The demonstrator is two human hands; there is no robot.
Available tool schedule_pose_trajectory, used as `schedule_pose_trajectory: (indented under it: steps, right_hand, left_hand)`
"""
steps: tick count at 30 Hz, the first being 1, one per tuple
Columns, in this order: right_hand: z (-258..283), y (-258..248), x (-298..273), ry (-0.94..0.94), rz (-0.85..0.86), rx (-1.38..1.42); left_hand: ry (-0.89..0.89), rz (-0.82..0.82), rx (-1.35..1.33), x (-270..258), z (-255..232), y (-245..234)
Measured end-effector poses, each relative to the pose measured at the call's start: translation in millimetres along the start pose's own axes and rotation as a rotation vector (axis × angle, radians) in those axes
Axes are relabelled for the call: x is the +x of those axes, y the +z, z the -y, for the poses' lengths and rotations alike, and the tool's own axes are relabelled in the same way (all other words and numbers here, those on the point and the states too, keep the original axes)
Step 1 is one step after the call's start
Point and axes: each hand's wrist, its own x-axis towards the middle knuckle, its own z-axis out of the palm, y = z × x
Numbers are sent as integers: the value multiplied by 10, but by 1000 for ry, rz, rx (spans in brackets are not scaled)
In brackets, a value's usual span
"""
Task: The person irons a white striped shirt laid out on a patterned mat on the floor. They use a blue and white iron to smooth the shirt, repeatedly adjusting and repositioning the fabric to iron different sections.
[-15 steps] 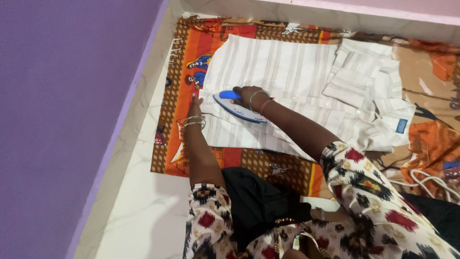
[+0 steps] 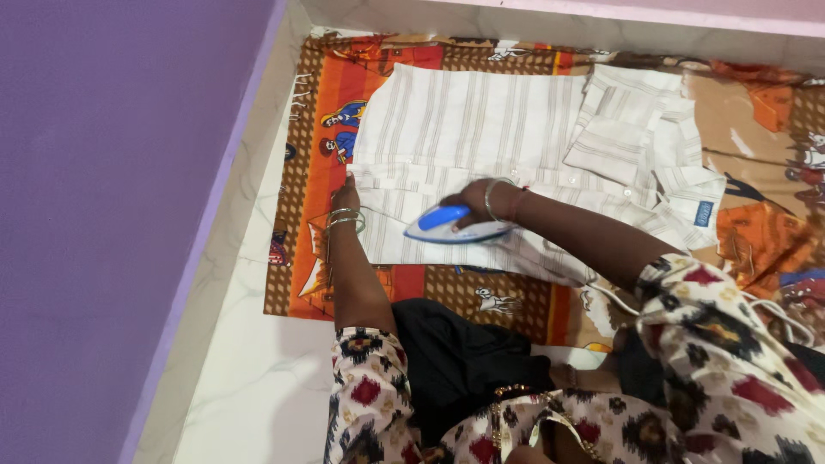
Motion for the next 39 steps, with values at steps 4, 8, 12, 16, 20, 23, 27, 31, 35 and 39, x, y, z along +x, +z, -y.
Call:
schedule_pose_trajectory:
  steps: [4,8,12,16,20,23,27,31,35,39]
  right_hand:
    - [-79,148,-327,-76,-14,29]
    - [-216,305,-602,84,-78,289]
    - [-286,496,-688,55,-344,739]
    - [-140,606,-519,15,-537,586]
    - [11,594,-312,235,-506,487]
    - [27,575,-319,296,-475,410]
    - [-5,517,-481,422,-364,316]
    - [-91,531,-653,562,-258,363]
    - [-347,618,-627,574,-218,415]
    - [-685,664,-484,366,-220,379]
  left_hand:
    - [142,-148,25,-143,82,-34]
    - [290,-448,-136,-222,118,-65]
    - [484,-435,-354,-241,92,-69]
    - [426,-95,-271,-348,85,-135]
    - [260,-76,-243,-400,101,-167]
    - [210,-134,-79,-409,124,-163]
    - [239,-210,78,-392,57,-140]
    - [294,-264,141,-382,41,-154]
    - [288,-233,133,-387,49,-135]
    - [385,-338,172,-371,-67,-233]
